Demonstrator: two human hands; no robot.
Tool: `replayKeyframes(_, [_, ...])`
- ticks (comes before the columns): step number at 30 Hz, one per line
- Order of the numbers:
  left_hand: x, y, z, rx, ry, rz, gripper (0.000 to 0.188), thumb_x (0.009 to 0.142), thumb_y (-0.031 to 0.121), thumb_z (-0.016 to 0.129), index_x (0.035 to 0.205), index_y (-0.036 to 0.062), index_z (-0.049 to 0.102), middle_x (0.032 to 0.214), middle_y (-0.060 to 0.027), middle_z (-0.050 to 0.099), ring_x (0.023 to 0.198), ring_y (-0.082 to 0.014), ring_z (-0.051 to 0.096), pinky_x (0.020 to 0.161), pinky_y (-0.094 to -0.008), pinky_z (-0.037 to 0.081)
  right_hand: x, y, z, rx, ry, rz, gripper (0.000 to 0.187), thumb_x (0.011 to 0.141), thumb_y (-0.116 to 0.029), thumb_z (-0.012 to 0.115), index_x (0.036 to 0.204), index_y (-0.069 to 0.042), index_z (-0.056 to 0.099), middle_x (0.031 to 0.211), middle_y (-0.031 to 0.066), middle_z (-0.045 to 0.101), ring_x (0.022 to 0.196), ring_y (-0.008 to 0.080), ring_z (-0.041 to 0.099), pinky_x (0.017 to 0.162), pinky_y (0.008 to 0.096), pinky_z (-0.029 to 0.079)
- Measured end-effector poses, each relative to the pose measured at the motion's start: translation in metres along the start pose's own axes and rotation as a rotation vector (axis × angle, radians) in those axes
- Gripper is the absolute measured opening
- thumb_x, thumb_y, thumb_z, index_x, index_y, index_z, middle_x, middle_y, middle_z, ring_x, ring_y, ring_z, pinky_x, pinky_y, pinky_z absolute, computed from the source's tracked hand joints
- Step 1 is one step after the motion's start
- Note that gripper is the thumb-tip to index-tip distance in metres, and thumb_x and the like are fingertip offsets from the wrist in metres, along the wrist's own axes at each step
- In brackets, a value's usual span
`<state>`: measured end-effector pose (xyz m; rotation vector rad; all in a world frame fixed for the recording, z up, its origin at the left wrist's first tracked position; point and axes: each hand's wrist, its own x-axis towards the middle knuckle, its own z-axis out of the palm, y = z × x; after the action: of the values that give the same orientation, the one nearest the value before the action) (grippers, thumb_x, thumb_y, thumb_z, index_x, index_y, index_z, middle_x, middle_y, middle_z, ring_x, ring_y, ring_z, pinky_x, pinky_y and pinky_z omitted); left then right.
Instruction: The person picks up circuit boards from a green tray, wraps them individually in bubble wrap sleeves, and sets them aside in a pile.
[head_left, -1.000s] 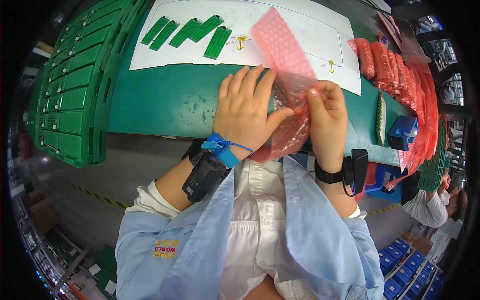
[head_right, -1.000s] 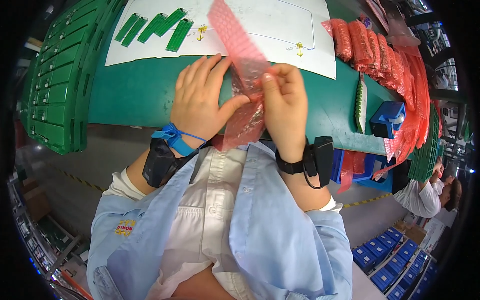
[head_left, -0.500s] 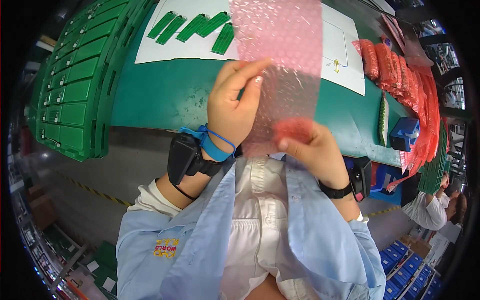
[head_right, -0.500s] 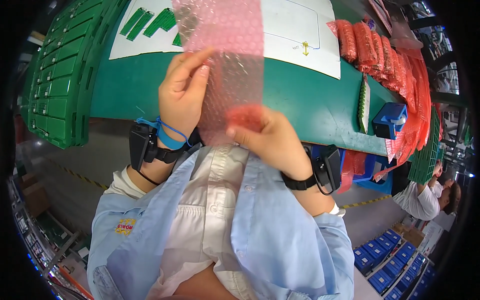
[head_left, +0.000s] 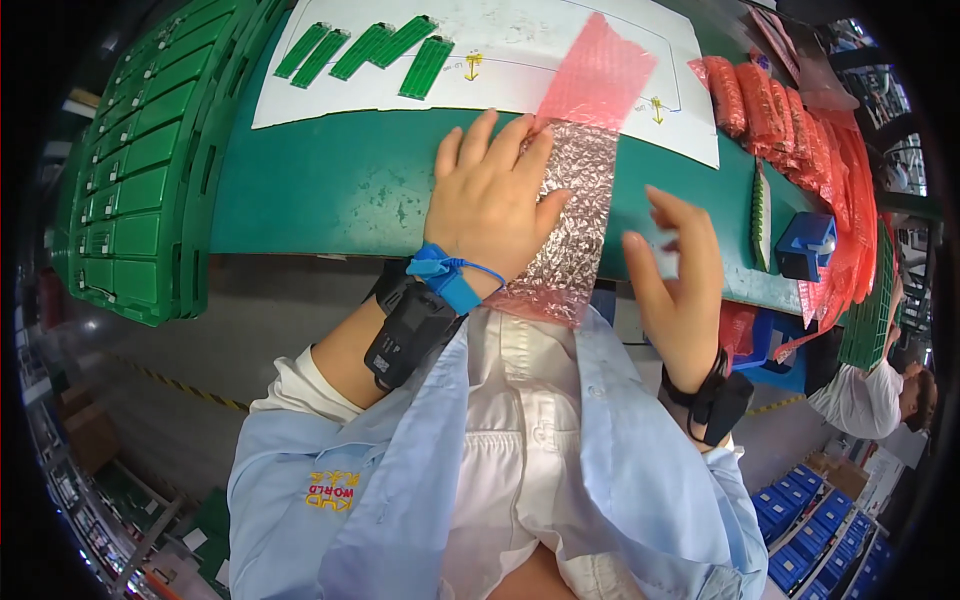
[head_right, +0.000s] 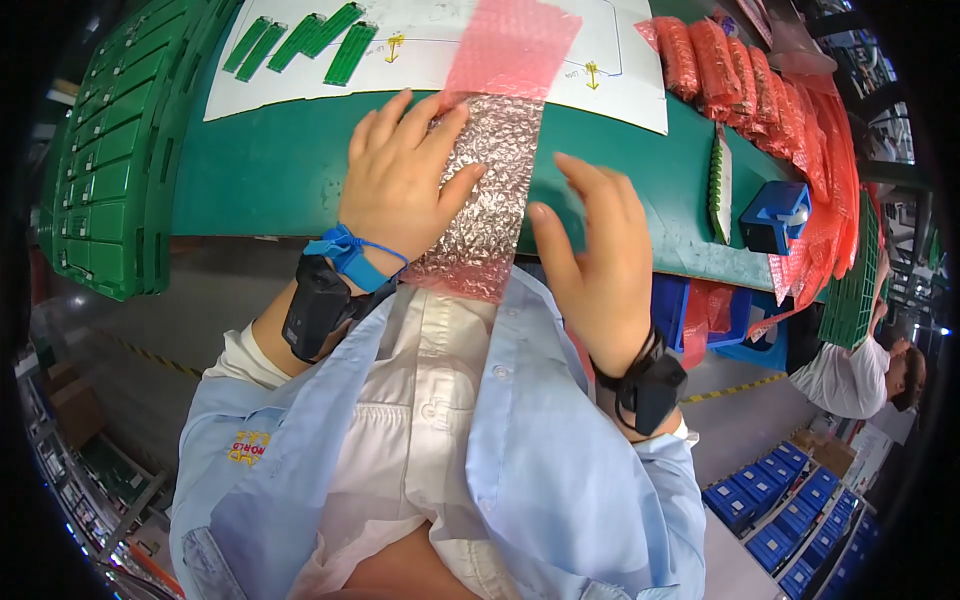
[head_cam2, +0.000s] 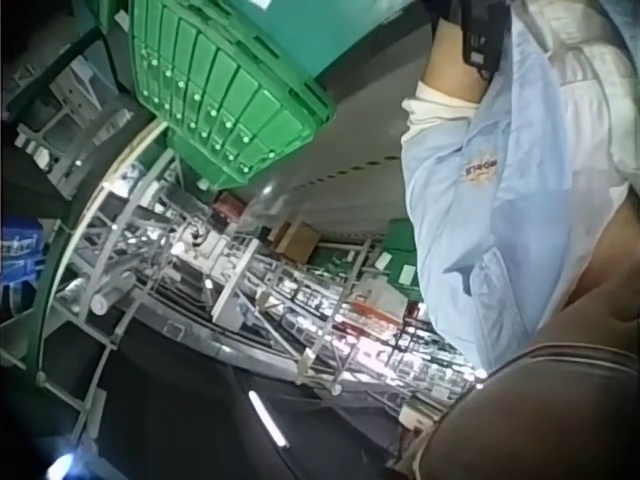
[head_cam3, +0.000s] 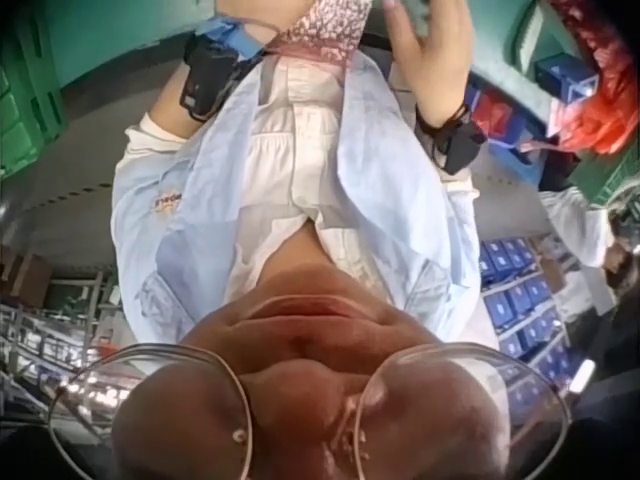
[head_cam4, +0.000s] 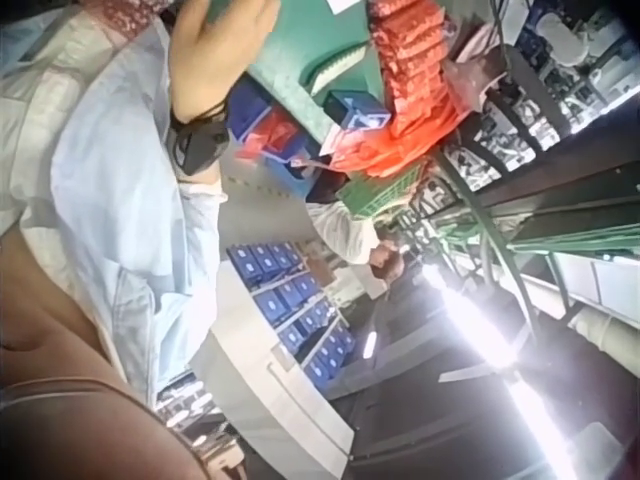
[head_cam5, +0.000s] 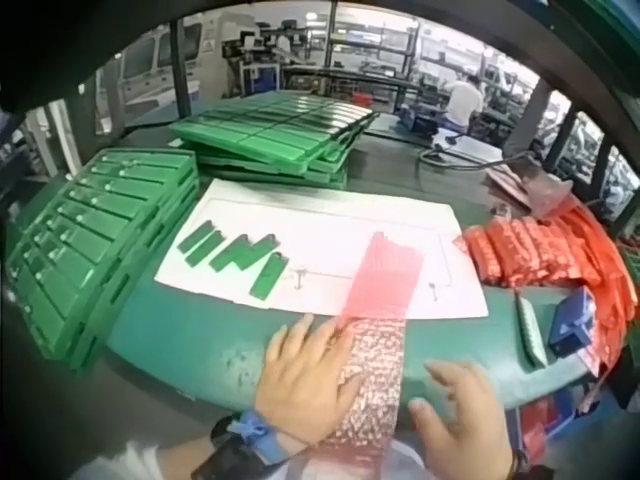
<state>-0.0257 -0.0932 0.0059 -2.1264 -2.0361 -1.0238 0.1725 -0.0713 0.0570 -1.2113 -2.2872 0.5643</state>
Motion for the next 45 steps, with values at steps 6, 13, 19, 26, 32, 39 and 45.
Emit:
replayKeyframes(6, [-0.003,-0.002,0.005,0.115,-0.012,-0.054,0.049,0.082,0.029,0.067,0.125,0.0062,0.058,0.132,-0.0133,0.051,0.127,-0.0379,0.041,0.104,-0.0543,0.033,0.039,0.011,0.032,-0.101,-0.082,-0.218,0.051,0.086,-0.018,0.069,0.133,-0.004,0.052,0.137,0.0207,0.049,0.121,0.0372,0.051,0.1,0.0444,0.041])
replayKeyframes(13, [-0.005,-0.009,0.011,0.082,-0.005,0.05,0.046,0.082,0.03,0.067,0.121,0.0058,0.061,0.133,-0.0145,0.053,0.125,-0.0343,0.046,0.104,-0.0536,0.034,0.051,0.022,0.034,-0.279,-0.2,-0.288,0.048,0.091,-0.026,0.063,0.134,-0.006,0.053,0.144,0.0182,0.044,0.132,0.038,0.042,0.112,0.0548,0.023])
replayKeyframes(19, [0.003,-0.002,0.002,0.08,-0.03,-0.018,0.044,0.086,0.029,0.063,0.124,0.0087,0.061,0.133,-0.0139,0.054,0.124,-0.0328,0.049,0.104,-0.0504,0.035,0.061,0.028,0.034,-0.2,-0.083,-0.201,0.047,0.091,-0.022,0.063,0.133,-0.006,0.053,0.142,0.0168,0.047,0.131,0.0373,0.042,0.111,0.0495,0.028])
replayKeyframes(26, [0.032,-0.05,-0.01,-0.114,0.079,-0.006,0.036,0.079,0.025,0.071,0.112,0.0094,0.066,0.122,-0.0126,0.058,0.115,-0.032,0.052,0.095,-0.0459,0.043,0.065,0.021,0.048,-0.228,-0.028,-0.188,0.046,0.088,-0.018,0.064,0.131,-0.005,0.055,0.139,0.0163,0.049,0.129,0.0371,0.044,0.108,0.0441,0.032])
replayKeyframes(32, [0.07,-0.09,-0.017,0.287,-0.062,-0.206,0.023,0.08,0.023,0.072,0.099,0.0099,0.07,0.099,-0.0101,0.064,0.097,-0.0302,0.06,0.079,-0.0429,0.05,0.076,0.041,0.041,-0.219,-0.028,-0.203,0.045,0.088,-0.017,0.064,0.13,-0.005,0.055,0.138,0.0161,0.05,0.13,0.0371,0.043,0.108,0.0448,0.032])
replayKeyframes(39, [0.093,-0.079,-0.007,0.304,-0.065,-0.151,0.014,0.083,0.019,0.068,0.092,0.0081,0.072,0.086,-0.0109,0.066,0.082,-0.0306,0.064,0.072,-0.041,0.052,0.079,0.064,0.022,-0.198,-0.019,-0.2,0.046,0.086,-0.018,0.065,0.129,-0.005,0.056,0.138,0.0155,0.05,0.129,0.0365,0.043,0.107,0.0447,0.032])
replayKeyframes(45, [0.12,-0.07,-0.003,0.145,0.066,-0.191,0.015,0.085,0.017,0.065,0.092,0.0063,0.072,0.083,-0.0117,0.068,0.078,-0.031,0.065,0.07,-0.0407,0.052,0.082,0.078,0.015,-0.154,-0.005,-0.212,0.045,0.086,-0.024,0.066,0.126,-0.005,0.057,0.134,0.0146,0.052,0.128,0.0355,0.045,0.106,0.0481,0.031])
